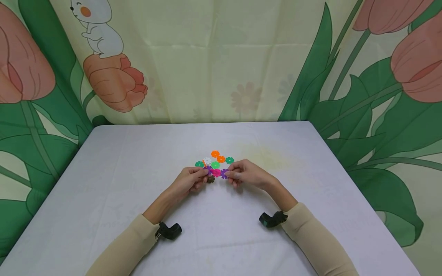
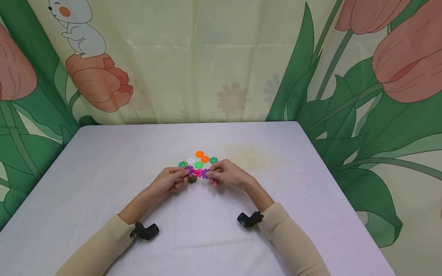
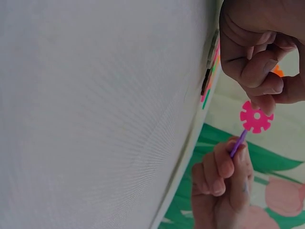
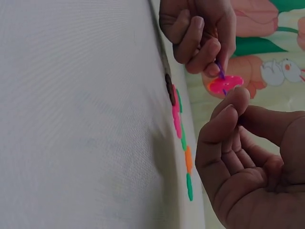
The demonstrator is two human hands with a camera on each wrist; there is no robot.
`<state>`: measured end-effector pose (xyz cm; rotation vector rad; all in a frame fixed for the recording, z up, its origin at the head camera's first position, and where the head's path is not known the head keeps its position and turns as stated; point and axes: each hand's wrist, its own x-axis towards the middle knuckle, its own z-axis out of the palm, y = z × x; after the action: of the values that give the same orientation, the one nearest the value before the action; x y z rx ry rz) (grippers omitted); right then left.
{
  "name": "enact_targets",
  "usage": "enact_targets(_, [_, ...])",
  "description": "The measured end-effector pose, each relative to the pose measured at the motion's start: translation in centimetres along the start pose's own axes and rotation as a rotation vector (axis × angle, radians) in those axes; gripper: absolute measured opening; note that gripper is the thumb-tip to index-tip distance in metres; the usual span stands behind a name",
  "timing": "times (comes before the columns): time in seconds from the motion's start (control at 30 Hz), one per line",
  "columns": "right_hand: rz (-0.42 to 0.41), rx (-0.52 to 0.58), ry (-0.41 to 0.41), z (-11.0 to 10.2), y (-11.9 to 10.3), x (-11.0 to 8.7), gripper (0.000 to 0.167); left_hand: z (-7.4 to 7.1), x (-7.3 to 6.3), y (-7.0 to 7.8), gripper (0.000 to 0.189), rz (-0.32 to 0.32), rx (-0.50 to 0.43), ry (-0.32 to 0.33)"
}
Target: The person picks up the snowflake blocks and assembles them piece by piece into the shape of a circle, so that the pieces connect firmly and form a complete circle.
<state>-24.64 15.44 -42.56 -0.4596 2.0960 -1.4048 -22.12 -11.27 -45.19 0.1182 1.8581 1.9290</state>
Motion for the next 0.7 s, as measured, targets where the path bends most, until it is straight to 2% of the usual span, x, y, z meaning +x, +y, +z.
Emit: enact_targets(0.7, [0.059, 0.110, -0.022, 0.75, -0.40, -0.08, 0.030, -0.19, 0.01, -0.12, 0.029, 0.019, 0.012, -0.015])
